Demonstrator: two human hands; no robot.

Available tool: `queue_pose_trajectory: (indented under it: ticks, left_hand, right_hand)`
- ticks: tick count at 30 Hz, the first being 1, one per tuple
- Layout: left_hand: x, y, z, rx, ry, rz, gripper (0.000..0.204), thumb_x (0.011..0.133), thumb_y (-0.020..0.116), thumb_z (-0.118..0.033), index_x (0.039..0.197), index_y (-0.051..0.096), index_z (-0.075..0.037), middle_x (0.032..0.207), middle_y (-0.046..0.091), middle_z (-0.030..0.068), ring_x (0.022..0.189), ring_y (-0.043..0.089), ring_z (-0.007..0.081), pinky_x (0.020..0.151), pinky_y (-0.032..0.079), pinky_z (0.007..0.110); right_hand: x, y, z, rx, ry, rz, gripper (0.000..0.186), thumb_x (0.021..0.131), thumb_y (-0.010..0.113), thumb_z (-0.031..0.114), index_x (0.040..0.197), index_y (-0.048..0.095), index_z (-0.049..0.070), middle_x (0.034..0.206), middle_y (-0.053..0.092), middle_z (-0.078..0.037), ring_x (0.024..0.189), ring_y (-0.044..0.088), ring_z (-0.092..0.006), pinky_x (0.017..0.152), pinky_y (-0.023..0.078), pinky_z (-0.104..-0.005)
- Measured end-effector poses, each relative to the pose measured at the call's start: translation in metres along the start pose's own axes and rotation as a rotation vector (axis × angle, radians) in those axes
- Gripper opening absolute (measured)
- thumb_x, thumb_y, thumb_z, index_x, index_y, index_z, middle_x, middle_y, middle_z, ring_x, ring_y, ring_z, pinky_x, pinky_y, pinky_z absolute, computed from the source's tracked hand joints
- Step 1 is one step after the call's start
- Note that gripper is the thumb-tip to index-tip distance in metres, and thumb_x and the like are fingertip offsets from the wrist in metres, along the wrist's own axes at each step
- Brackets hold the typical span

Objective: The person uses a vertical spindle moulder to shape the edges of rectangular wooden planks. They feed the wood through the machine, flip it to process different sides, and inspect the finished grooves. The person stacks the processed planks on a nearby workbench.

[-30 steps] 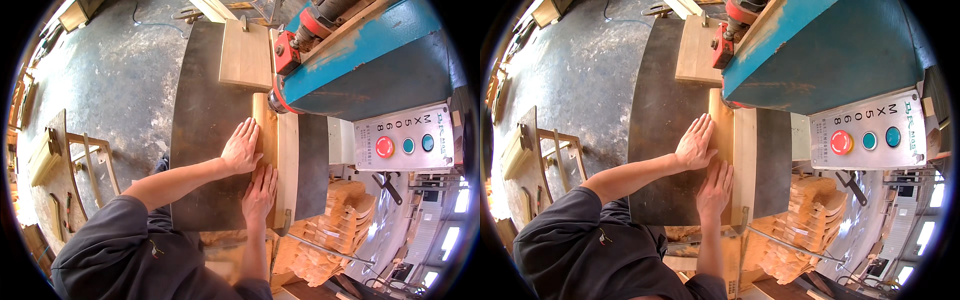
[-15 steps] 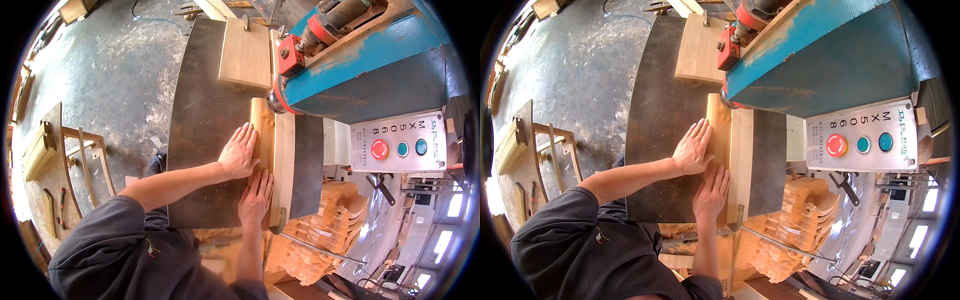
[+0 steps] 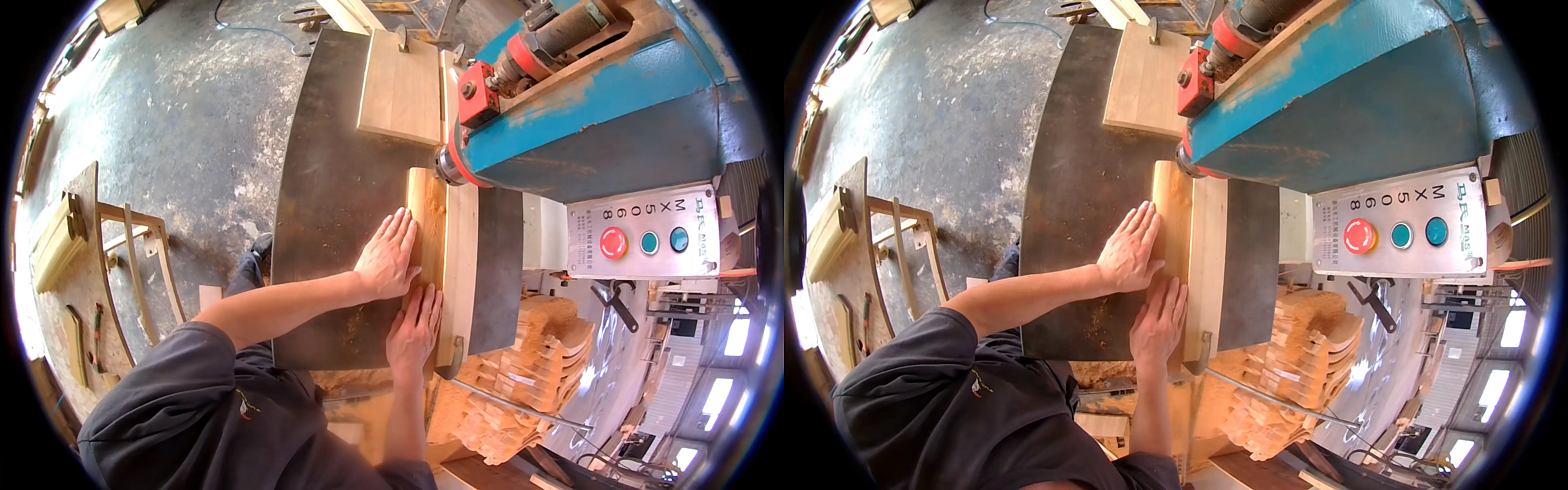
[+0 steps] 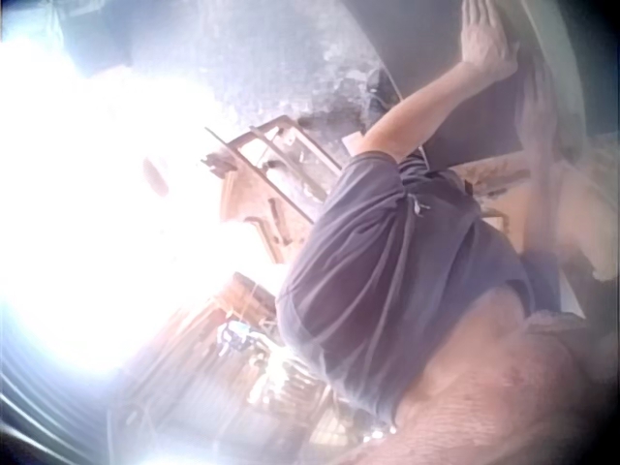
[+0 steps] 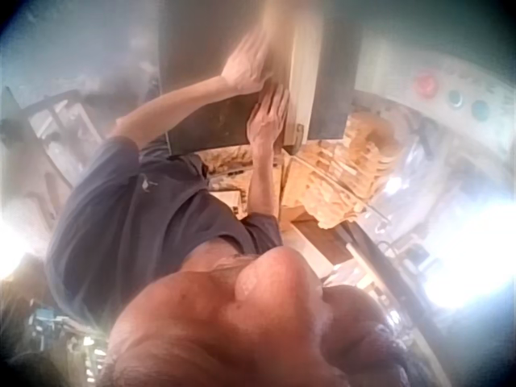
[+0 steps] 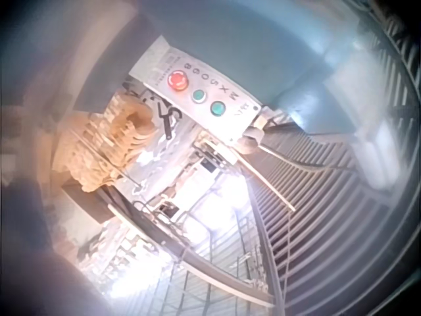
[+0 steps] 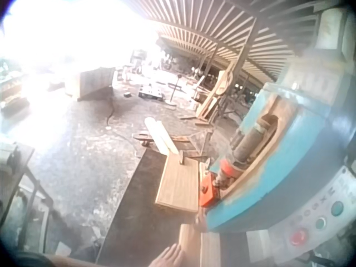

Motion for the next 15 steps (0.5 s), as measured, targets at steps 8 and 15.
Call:
queue_pose_trajectory:
  ticks: [8,15]
  left_hand:
    - [-0.008,0.003,-0.003,0.007,0.001,0.021,0.088,0.095,0.066,-0.036,0.157,0.03,0.015,0.167,0.029,0.034,0.161,0.019,0.0442,0.133,0.013,0.05]
    - [-0.032,0.003,-0.019,0.014,0.061,0.022,0.091,0.093,0.07,-0.04,0.156,0.034,0.013,0.166,0.031,0.0324,0.16,0.021,0.0443,0.132,0.015,0.053]
  right_hand:
    - [-0.011,0.003,-0.002,-0.014,-0.012,0.004,0.061,0.099,0.062,0.012,0.155,0.046,-0.002,0.164,0.04,-0.024,0.155,0.033,-0.0447,0.126,0.032,-0.0539]
    - [-0.042,-0.004,-0.011,0.007,-0.01,-0.021,0.06,0.095,0.066,0.014,0.152,0.051,0.0,0.162,0.042,-0.023,0.153,0.036,-0.0449,0.124,0.034,-0.0553]
Point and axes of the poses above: each hand's wrist, its own x-axis towards the middle knuckle, its own y-axis out of the palm, z = x × y, the point moved 10 cm from there along x, towards the middle knuckle
